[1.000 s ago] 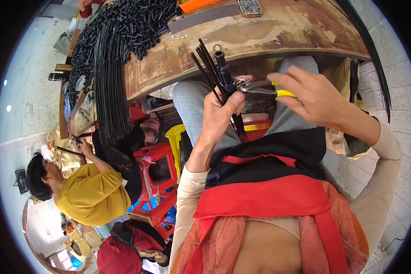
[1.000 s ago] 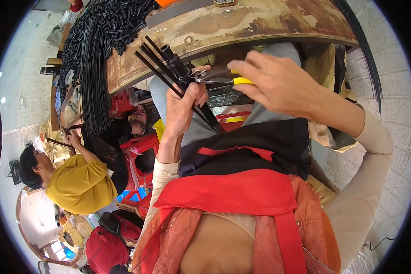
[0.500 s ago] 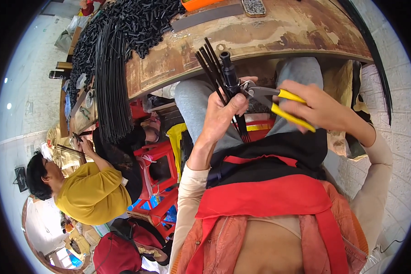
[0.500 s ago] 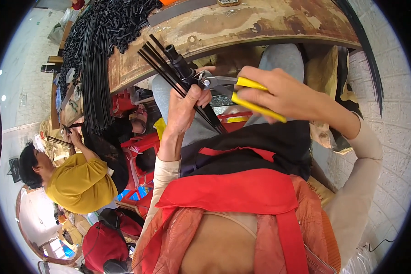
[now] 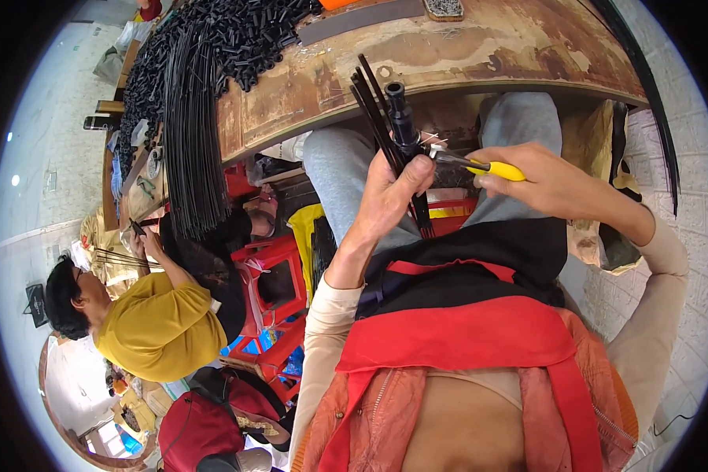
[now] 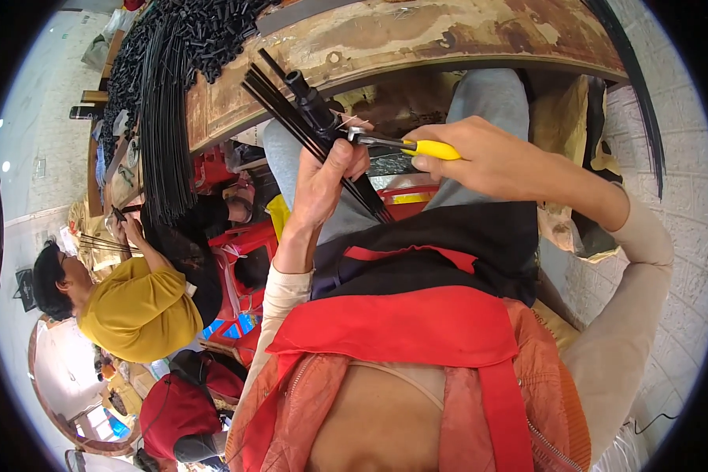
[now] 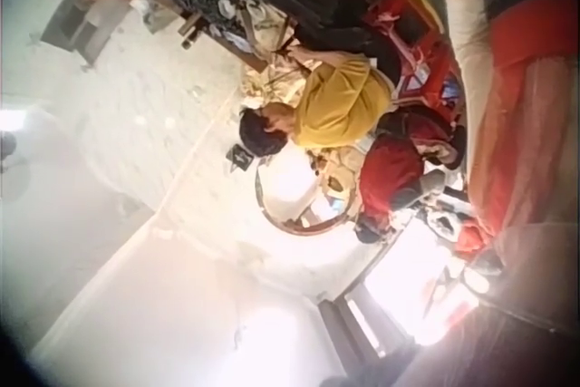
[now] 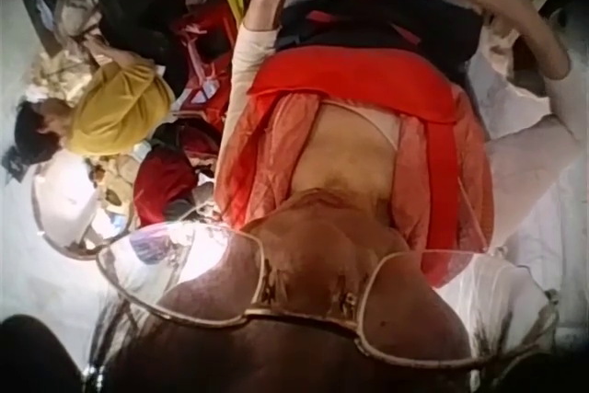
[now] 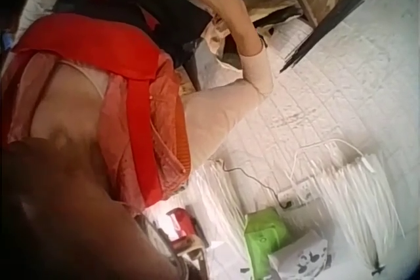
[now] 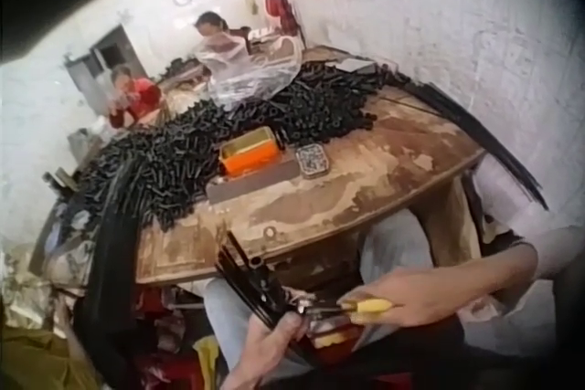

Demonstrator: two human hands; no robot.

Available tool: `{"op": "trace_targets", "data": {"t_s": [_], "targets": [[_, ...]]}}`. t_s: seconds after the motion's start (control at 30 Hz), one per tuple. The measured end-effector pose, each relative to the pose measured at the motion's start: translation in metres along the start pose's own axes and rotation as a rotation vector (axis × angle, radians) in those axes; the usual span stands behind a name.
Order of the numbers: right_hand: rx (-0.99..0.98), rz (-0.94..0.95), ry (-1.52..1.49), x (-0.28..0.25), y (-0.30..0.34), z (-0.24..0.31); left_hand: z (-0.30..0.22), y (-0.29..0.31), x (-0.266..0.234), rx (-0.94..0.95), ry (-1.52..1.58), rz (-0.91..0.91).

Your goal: Assembling and trimming plastic filaments for brush production.

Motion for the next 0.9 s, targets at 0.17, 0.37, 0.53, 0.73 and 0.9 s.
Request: {"op": "trace_targets", "data": {"t_s": [0.17, 0.37, 0.53, 0.73, 0.9], "targets": [[0.23, 0.307, -0.278, -0.011, 0.0, 0.013, -0.001, 0.002, -0.002, 0.007, 0.051, 0.02], [0.027, 0.139, 0.188, -0.02, 0.0, 0.022, -0.004, -0.001, 0.001, 0.013, 0.086, 0.113], [0.174, 0.275, -0.034, -0.019, -0.005, 0.03, -0.007, 0.003, -0.001, 0.013, 0.114, 0.088], [0.121, 0.191, -0.082, -0.003, -0.002, 0.015, -0.001, 0.004, -0.005, 0.009, 0.078, 0.068], [0.098, 0.227, -0.147, -0.007, 0.001, 0.029, -0.007, 0.012, 0.0, 0.007, 0.065, 0.027]]}}
Point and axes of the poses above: each hand's wrist, its own y-axis away from the middle knuckle, its own x-axis out of the palm, z = x × y, the point moved 3 cm from there along -y, towards the middle knuckle, and after that the axes turned 1 degree about -z, right-handed, at the moved point
